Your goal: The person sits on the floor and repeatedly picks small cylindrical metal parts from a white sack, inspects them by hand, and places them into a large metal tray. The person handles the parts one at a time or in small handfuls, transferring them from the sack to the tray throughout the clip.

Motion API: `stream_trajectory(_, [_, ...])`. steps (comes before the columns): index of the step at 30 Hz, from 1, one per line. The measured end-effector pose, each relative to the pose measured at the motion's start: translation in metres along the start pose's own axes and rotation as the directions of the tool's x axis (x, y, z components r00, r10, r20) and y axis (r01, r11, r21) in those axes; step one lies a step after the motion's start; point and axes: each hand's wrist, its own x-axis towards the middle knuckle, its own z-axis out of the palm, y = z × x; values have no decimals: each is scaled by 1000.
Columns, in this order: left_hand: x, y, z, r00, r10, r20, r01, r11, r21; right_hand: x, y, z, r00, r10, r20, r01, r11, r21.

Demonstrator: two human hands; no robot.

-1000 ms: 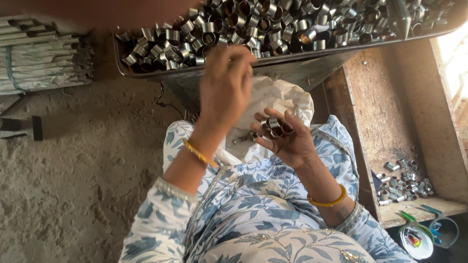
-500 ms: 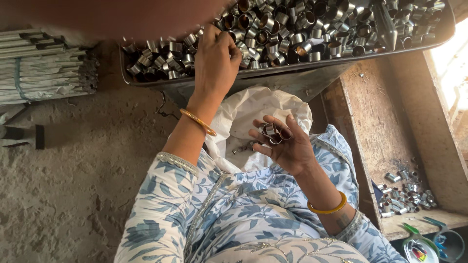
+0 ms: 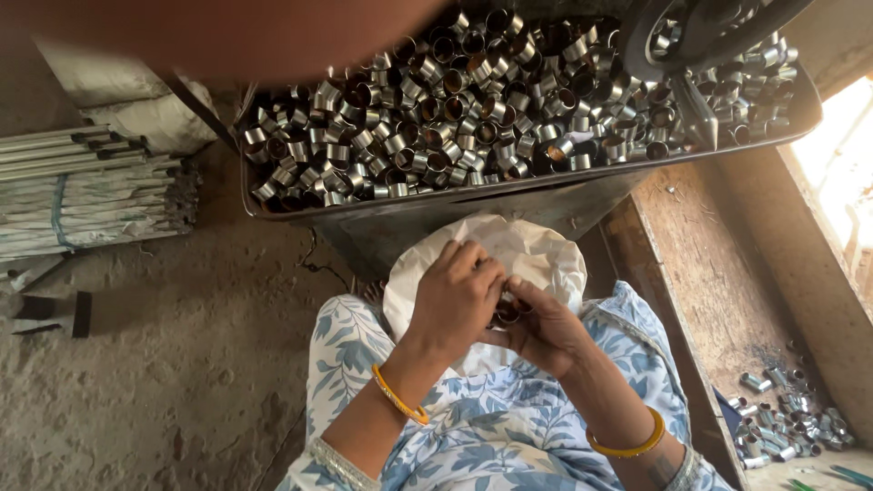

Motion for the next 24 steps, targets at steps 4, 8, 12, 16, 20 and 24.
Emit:
stream_trajectory(4, [-4, -7, 4, 979, -172, 109, 188, 969, -161, -2, 4, -3, 997, 51, -58, -50, 998, 27])
stream_trajectory(8, [2, -13, -1, 983, -177, 55, 184, 961, -205, -1, 1, 1, 996, 78, -51, -78, 997, 14])
stream_trajectory(12, [18, -15, -16, 969, -229, -88, 208, 957, -200, -2, 1, 3, 997, 52, -63, -66, 965, -253])
stream_trajectory(16, [42, -22, -30, 965, -92, -244, 101, 995, 26, -3, -5, 1, 958, -204, -203, -28, 635, -772])
stream_trajectory(20, [71, -39, -33, 969, -77, -233, 154, 931, 332, -3, -9, -1, 911, -387, -144, 115, 572, -812])
stream_trajectory(24, [101, -62, -27, 959, -236, -157, 281, 866, 414, -8, -33, 10, 691, -722, -16, 289, 296, -910])
